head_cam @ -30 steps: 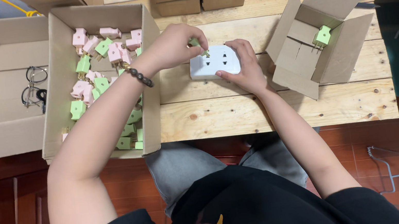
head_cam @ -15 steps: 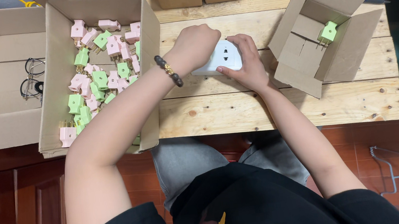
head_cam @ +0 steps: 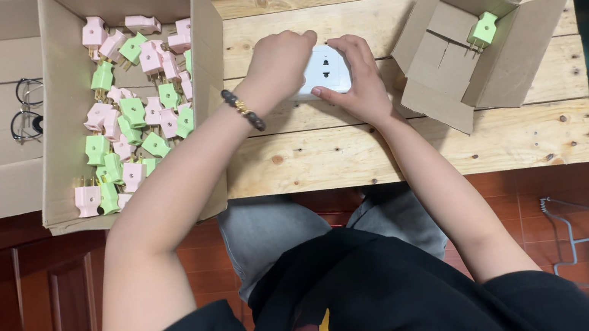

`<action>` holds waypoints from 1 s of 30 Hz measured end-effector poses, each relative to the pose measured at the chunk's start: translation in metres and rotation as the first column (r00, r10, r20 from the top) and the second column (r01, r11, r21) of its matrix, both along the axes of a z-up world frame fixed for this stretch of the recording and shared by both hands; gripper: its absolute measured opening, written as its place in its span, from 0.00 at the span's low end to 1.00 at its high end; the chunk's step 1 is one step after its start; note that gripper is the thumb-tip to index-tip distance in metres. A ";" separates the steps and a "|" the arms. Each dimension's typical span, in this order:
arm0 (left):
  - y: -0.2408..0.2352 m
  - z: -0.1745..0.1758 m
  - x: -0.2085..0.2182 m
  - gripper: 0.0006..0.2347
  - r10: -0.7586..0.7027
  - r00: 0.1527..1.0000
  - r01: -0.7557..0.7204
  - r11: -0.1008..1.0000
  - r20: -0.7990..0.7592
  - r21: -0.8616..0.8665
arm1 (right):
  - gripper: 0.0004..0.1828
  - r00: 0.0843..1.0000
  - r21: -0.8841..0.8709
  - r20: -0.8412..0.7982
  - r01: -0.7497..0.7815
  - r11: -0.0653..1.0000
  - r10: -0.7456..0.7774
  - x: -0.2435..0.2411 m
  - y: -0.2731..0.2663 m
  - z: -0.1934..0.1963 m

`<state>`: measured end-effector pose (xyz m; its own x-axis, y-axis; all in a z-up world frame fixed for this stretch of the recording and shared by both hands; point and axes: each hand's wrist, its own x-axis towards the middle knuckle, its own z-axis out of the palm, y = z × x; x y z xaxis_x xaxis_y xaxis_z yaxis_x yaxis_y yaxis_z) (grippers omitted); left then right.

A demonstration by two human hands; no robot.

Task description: The person picks up green plastic adapter housings, aligns them with a testing socket on a white power strip to ensure correct fit or orientation, and then places the housings into small cardboard boxes.

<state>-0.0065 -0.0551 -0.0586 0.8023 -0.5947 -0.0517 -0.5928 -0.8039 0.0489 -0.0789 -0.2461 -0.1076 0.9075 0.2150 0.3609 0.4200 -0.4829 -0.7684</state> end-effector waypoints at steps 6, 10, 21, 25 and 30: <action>0.025 0.013 -0.005 0.26 -0.011 0.982 -0.036 0.968 -0.186 -0.249 | 0.39 0.999 -0.038 -0.048 0.021 0.999 -0.023 -0.003 0.000 0.005; 0.030 0.011 0.001 0.25 -0.004 0.982 -0.040 0.973 -0.190 -0.228 | 0.39 1.000 -0.035 -0.018 0.008 0.999 -0.009 -0.002 0.000 0.003; 0.000 0.077 -0.026 0.08 -0.226 0.794 -0.418 0.471 -0.564 -0.777 | 0.39 0.999 -0.013 -0.015 0.040 0.999 -0.041 -0.001 0.001 -0.001; -0.065 0.122 -0.038 0.15 -0.425 0.830 -0.244 0.307 -0.362 -0.920 | 0.45 0.991 -0.072 -0.123 0.049 0.996 -0.057 0.002 0.000 -0.008; -0.173 0.117 -0.025 0.16 -0.554 0.742 -0.382 0.113 -0.378 -0.917 | 0.37 0.946 -0.358 -0.184 0.188 0.915 -0.266 0.023 -0.007 -0.099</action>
<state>-0.0317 -0.2277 0.0581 0.7943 -0.5541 0.2491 -0.1056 0.2779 0.9548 -0.0559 -0.2527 -0.2063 0.9941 0.0650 0.0864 0.1043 -0.7873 -0.6077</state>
